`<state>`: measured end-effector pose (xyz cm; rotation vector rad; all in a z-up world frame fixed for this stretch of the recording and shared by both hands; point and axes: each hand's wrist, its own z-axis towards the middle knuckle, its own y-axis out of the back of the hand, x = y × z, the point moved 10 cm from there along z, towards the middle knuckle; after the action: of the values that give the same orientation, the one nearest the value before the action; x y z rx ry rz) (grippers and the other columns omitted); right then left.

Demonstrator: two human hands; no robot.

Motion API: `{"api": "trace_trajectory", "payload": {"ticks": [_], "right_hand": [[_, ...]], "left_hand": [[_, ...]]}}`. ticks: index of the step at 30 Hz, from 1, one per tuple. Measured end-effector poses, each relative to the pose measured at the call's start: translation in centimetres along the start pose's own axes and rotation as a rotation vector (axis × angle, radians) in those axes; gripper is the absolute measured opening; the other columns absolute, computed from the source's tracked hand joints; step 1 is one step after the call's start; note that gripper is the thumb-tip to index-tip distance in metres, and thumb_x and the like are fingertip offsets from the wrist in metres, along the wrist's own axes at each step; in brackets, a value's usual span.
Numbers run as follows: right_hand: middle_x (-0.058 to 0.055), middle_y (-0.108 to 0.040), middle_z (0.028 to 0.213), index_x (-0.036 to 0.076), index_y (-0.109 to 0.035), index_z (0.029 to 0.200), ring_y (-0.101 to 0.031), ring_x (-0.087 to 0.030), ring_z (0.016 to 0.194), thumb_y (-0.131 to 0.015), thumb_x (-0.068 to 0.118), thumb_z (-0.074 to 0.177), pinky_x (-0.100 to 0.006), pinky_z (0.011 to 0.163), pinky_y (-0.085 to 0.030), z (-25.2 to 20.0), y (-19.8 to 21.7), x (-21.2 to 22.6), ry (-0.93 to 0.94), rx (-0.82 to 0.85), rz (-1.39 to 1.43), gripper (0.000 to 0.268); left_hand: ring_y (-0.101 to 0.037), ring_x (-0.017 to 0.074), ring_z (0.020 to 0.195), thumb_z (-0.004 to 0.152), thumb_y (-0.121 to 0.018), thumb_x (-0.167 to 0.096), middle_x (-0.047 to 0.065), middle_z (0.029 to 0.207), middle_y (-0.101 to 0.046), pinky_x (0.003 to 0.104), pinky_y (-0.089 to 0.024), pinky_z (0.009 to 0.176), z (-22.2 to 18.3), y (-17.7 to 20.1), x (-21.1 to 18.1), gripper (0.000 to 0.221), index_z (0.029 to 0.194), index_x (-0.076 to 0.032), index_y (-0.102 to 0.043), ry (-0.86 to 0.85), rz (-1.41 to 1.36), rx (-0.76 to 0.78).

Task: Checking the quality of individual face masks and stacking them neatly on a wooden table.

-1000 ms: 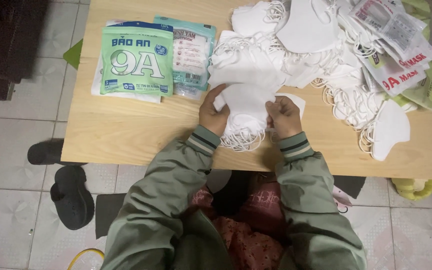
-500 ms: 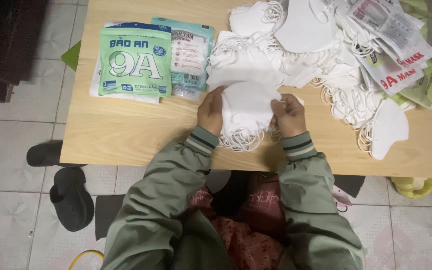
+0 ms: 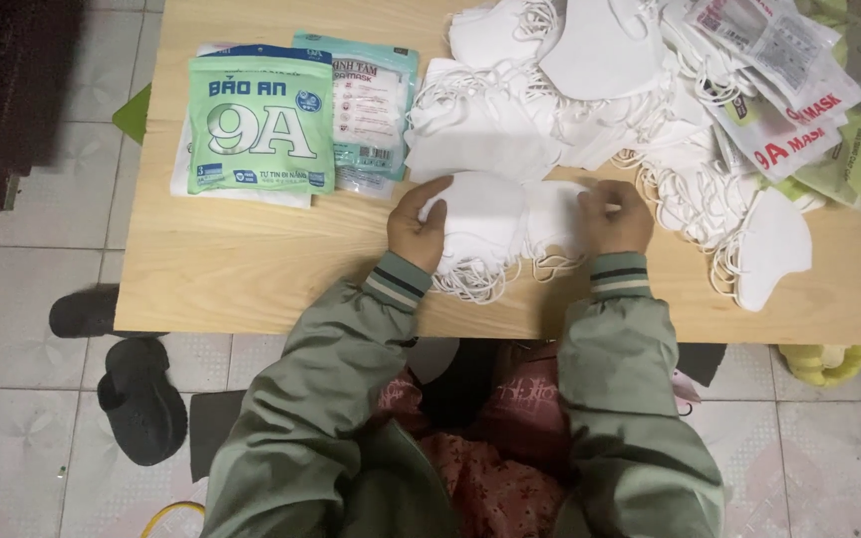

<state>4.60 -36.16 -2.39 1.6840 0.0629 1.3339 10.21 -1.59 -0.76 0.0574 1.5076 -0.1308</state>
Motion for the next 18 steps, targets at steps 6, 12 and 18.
{"api": "trace_trajectory", "payload": {"ticks": [6, 12, 18], "right_hand": [[-0.016, -0.072, 0.118, 0.006, -0.059, 0.142, -0.067, -0.037, 0.115, -0.079, 0.04, 0.084, -0.054, 0.099, -0.052, -1.6, 0.2, 2.1, -0.153, 0.187, -0.38, 0.07], [-0.018, -0.071, 0.114, 0.004, -0.062, 0.136, -0.067, -0.039, 0.114, -0.076, 0.025, 0.086, -0.052, 0.094, -0.057, -0.7, -0.8, 0.2, -0.209, 0.164, -0.167, 0.056], [-0.008, -0.068, 0.09, 0.011, -0.073, 0.101, -0.072, -0.029, 0.093, -0.076, 0.017, 0.078, -0.042, 0.076, -0.059, 0.0, 1.0, -2.9, -0.209, -0.073, -0.04, 0.024]], "left_hand": [[-0.054, 0.0257, 0.134, 0.108, -0.052, -0.005, 0.011, 0.131, -0.063, 0.045, -0.04, 0.12, 0.6, 0.0, 1.2, 0.028, 0.13, -0.011, -0.069, -0.003, 0.038, 0.003], [-0.052, 0.03, 0.136, 0.108, -0.051, -0.005, 0.015, 0.131, -0.062, 0.048, -0.038, 0.121, 0.3, 0.0, 0.2, 0.027, 0.13, -0.008, -0.068, 0.006, 0.018, 0.011], [-0.053, 0.0299, 0.134, 0.108, -0.052, -0.004, 0.014, 0.129, -0.062, 0.048, -0.039, 0.12, 0.4, 0.0, 0.2, 0.027, 0.128, -0.008, -0.069, -0.018, 0.024, 0.005]]}}
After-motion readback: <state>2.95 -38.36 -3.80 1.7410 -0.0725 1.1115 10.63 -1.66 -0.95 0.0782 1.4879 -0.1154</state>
